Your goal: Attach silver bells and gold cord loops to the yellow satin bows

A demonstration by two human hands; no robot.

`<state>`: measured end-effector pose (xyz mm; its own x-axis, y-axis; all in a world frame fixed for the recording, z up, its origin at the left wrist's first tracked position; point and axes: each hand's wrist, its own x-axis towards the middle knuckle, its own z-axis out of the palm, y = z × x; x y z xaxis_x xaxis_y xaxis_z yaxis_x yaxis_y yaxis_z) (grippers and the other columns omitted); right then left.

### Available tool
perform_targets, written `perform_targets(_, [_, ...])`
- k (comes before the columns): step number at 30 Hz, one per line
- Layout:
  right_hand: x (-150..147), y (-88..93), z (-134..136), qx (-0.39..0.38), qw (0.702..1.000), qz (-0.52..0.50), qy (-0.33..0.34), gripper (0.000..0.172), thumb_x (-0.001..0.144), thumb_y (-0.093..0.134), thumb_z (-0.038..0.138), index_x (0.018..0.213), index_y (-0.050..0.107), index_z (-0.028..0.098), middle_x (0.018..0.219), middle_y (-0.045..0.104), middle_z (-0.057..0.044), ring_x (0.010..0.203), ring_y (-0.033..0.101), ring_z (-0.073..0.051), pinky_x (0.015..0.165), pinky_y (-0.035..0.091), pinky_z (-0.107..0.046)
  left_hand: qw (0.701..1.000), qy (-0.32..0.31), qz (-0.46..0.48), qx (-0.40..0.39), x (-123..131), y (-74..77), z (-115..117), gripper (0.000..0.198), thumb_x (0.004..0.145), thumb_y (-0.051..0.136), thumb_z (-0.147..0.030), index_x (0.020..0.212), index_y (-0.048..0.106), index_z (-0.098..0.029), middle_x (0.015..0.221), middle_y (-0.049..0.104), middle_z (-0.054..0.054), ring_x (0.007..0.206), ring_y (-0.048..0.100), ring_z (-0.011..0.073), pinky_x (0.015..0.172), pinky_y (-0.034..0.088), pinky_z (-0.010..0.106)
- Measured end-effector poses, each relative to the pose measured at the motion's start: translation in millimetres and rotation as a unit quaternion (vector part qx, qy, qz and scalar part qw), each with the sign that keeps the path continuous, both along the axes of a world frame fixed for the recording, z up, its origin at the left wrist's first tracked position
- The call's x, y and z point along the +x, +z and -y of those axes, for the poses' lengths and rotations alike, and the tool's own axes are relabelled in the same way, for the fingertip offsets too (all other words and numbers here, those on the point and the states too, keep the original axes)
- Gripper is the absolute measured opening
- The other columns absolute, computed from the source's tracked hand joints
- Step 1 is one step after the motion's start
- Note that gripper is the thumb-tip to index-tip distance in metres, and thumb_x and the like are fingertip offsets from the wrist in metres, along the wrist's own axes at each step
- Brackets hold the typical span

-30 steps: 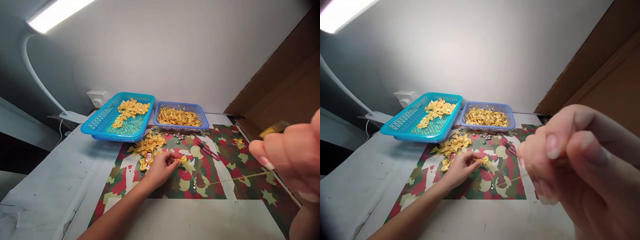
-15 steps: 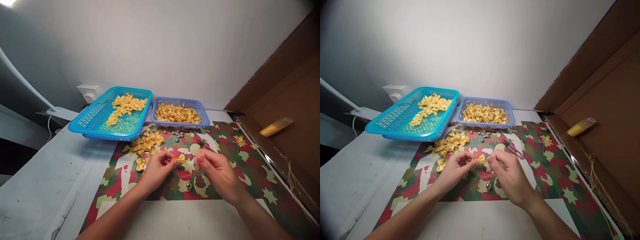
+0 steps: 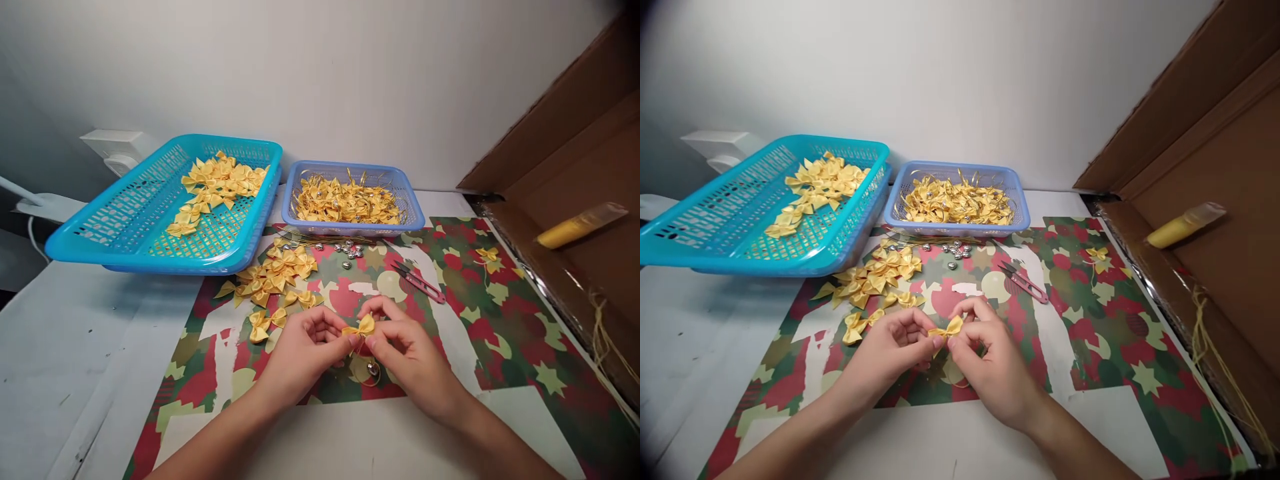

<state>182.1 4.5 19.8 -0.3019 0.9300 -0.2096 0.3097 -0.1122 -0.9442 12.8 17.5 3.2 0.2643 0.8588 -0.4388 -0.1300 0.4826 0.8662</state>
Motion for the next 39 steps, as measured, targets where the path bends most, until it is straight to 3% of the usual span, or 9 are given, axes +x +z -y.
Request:
perform_targets(5, [-3, -3.7, 3, 0.000, 1.000, -0.008, -0.003, 0.037, 0.090, 0.047, 0.025, 0.054, 0.040, 0.018, 0.087, 0.039, -0.004, 0.089, 0.046, -0.018, 0.071, 0.040, -0.026, 0.999, -0.005, -0.001, -0.034, 0, 1.6, 2, 0.034, 0.058, 0.083, -0.033, 0.063, 0.054, -0.016, 0.051, 0.060, -0.002, 0.047, 0.052, 0.0078, 0.047, 0.042, 0.019])
perform_targets(23, [-5, -2.8, 4, 0.015, 1.000, -0.015, -0.003, 0.036, 0.090, 0.046, 0.023, 0.056, 0.037, 0.018, 0.083, 0.036, -0.002, 0.080, 0.043, -0.016, 0.069, 0.040, -0.026, 0.998, 0.017, -0.057, 0.027, -1, -0.9, 10, 0.022, 0.066, 0.077, -0.028, 0.064, 0.058, -0.016, 0.057, 0.064, 0.000, 0.050, 0.059, 0.0110, 0.047, 0.046, 0.019])
perform_targets(26, [-6, -3.1, 4, 0.020, 1.000, -0.005, -0.006, 0.036, 0.089, 0.046, 0.022, 0.055, 0.036, 0.018, 0.083, 0.036, -0.002, 0.079, 0.044, -0.016, 0.069, 0.040, -0.027, 0.994, 0.019, -0.081, 0.073, -1, 0.7, 10, 0.018, 0.068, 0.074, -0.026, 0.062, 0.059, -0.017, 0.057, 0.065, 0.000, 0.049, 0.060, 0.0120, 0.044, 0.047, 0.020])
perform_targets(28, [-7, -3.6, 4, 0.020, 1.000, 0.000, -0.008, 0.036, 0.089, 0.046, 0.022, 0.055, 0.035, 0.018, 0.082, 0.036, -0.002, 0.079, 0.044, -0.016, 0.068, 0.040, -0.027, 0.982, 0.015, -0.121, 0.145, -2, 0.8, 11, 0.015, 0.071, 0.071, -0.023, 0.061, 0.061, -0.018, 0.058, 0.066, 0.000, 0.050, 0.061, 0.0124, 0.045, 0.048, 0.020])
perform_targets(33, [-8, -6.2, 6, 0.036, 0.999, -0.003, -0.014, 0.036, 0.090, 0.046, 0.022, 0.057, 0.034, 0.018, 0.082, 0.034, -0.002, 0.079, 0.043, -0.016, 0.067, 0.039, -0.027, 0.908, 0.007, -0.243, 0.341, -7, -2.0, 14, 0.016, 0.075, 0.067, -0.014, 0.061, 0.062, -0.019, 0.059, 0.066, -0.001, 0.054, 0.060, 0.0119, 0.051, 0.047, 0.022])
perform_targets(39, [-6, -6.5, 8, 0.056, 0.998, -0.011, 0.007, 0.035, 0.092, 0.045, 0.021, 0.058, 0.036, 0.018, 0.082, 0.034, -0.001, 0.081, 0.042, -0.016, 0.069, 0.037, -0.026, 0.895, 0.007, -0.252, 0.367, -7, -0.7, 14, 0.018, 0.077, 0.066, -0.015, 0.061, 0.060, -0.020, 0.059, 0.066, -0.001, 0.053, 0.060, 0.0121, 0.051, 0.047, 0.023])
